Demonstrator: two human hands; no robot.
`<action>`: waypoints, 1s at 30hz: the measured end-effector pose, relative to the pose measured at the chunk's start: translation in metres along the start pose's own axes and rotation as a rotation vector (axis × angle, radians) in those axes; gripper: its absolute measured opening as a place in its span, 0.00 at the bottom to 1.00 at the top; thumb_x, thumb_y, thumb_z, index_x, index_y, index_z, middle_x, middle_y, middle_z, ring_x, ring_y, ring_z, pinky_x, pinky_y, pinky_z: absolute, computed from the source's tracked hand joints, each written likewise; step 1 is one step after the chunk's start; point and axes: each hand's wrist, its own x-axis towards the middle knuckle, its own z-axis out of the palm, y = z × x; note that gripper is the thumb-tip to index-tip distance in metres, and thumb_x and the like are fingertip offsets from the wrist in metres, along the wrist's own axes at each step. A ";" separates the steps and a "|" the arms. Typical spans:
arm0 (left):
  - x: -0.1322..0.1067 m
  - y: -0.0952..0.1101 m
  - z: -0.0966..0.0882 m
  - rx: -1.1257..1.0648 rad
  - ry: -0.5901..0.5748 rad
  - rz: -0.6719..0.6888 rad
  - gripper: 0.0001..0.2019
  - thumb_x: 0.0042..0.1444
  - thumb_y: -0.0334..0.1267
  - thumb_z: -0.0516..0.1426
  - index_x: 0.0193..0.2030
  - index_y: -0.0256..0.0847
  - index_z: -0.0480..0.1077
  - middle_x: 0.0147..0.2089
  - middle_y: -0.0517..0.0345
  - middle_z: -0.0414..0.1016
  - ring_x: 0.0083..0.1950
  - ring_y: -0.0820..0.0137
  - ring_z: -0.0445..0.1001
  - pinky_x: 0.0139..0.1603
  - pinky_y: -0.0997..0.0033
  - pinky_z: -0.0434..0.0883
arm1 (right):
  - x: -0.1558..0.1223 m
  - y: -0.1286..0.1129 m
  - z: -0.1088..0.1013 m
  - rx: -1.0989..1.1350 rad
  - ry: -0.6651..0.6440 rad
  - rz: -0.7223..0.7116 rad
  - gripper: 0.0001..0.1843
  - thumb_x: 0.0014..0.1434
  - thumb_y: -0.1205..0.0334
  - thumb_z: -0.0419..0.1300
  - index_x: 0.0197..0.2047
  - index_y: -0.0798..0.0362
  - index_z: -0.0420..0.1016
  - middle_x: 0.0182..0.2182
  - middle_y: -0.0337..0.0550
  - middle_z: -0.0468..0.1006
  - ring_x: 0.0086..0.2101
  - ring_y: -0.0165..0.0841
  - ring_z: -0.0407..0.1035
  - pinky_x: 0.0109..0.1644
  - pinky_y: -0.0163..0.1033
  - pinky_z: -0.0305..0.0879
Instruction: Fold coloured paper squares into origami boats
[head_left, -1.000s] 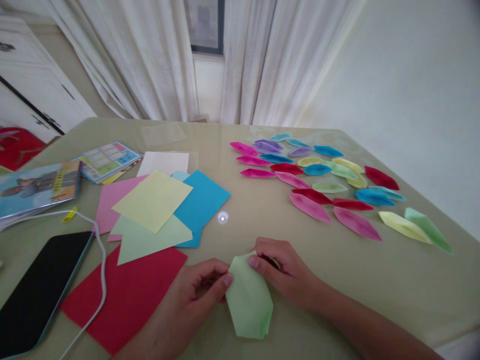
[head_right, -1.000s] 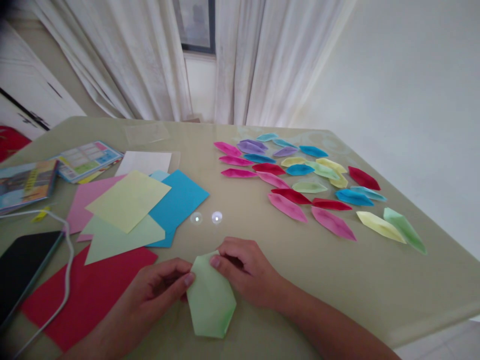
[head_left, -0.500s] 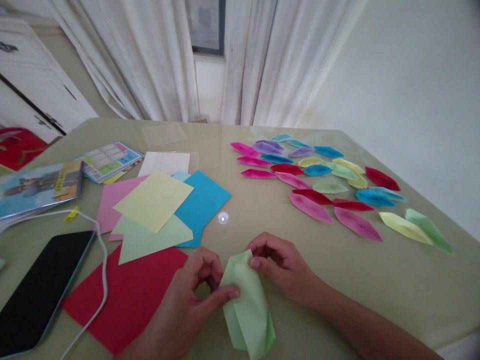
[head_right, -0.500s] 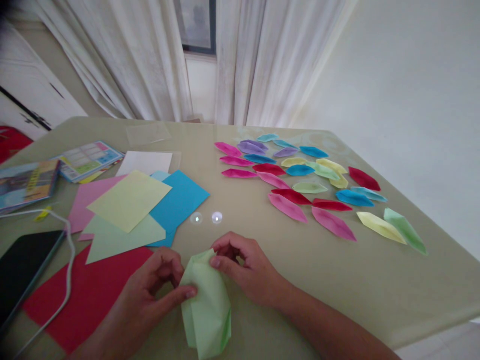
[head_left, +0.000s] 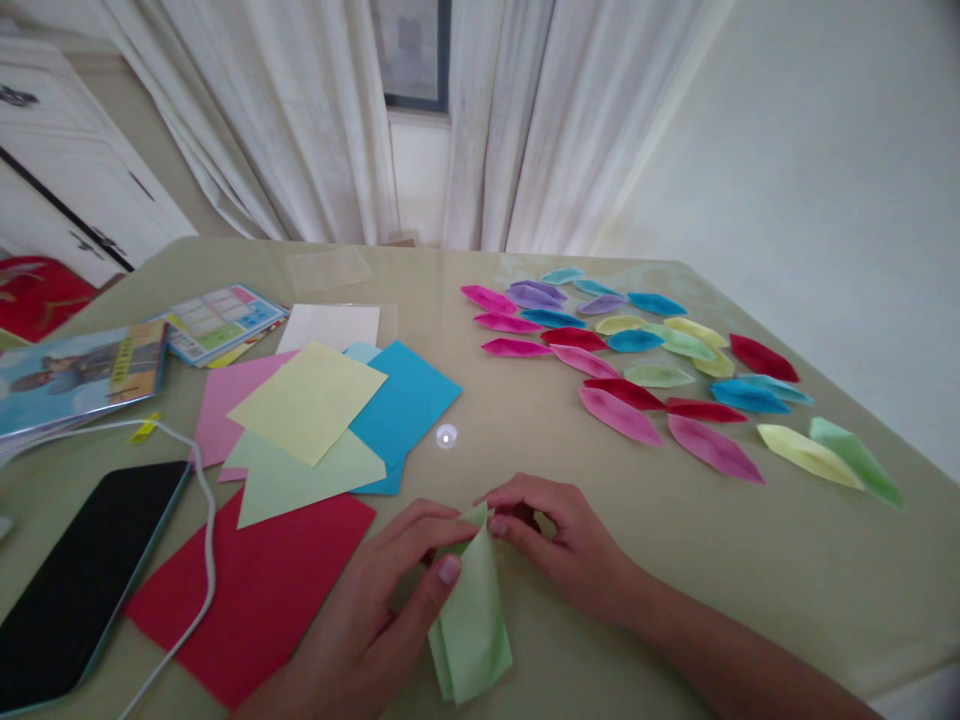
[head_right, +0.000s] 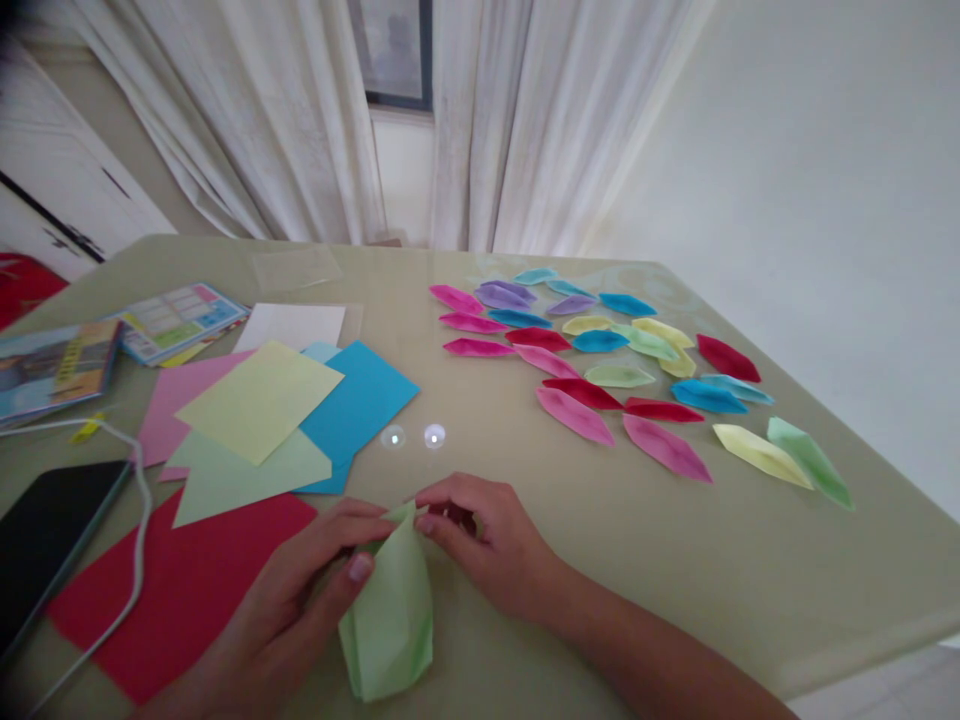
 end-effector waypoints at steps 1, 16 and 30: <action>0.000 0.000 0.000 0.004 -0.005 0.009 0.14 0.73 0.41 0.57 0.60 0.54 0.79 0.57 0.53 0.81 0.61 0.59 0.78 0.59 0.68 0.75 | -0.001 0.001 0.001 -0.014 0.009 0.012 0.11 0.71 0.56 0.65 0.51 0.50 0.84 0.34 0.40 0.81 0.32 0.31 0.72 0.36 0.34 0.65; 0.002 -0.004 0.007 -0.002 -0.012 -0.142 0.11 0.71 0.45 0.60 0.56 0.48 0.75 0.53 0.52 0.78 0.52 0.60 0.77 0.52 0.65 0.74 | -0.011 -0.008 -0.006 -0.025 -0.228 -0.195 0.18 0.77 0.50 0.54 0.61 0.48 0.74 0.43 0.44 0.76 0.39 0.35 0.69 0.45 0.40 0.67; 0.008 -0.009 0.000 -0.454 -0.042 -0.363 0.17 0.65 0.47 0.64 0.56 0.43 0.77 0.47 0.53 0.79 0.46 0.62 0.79 0.44 0.70 0.76 | -0.002 -0.003 -0.006 0.233 -0.116 0.119 0.13 0.69 0.53 0.66 0.45 0.51 0.69 0.35 0.37 0.69 0.34 0.30 0.63 0.37 0.34 0.62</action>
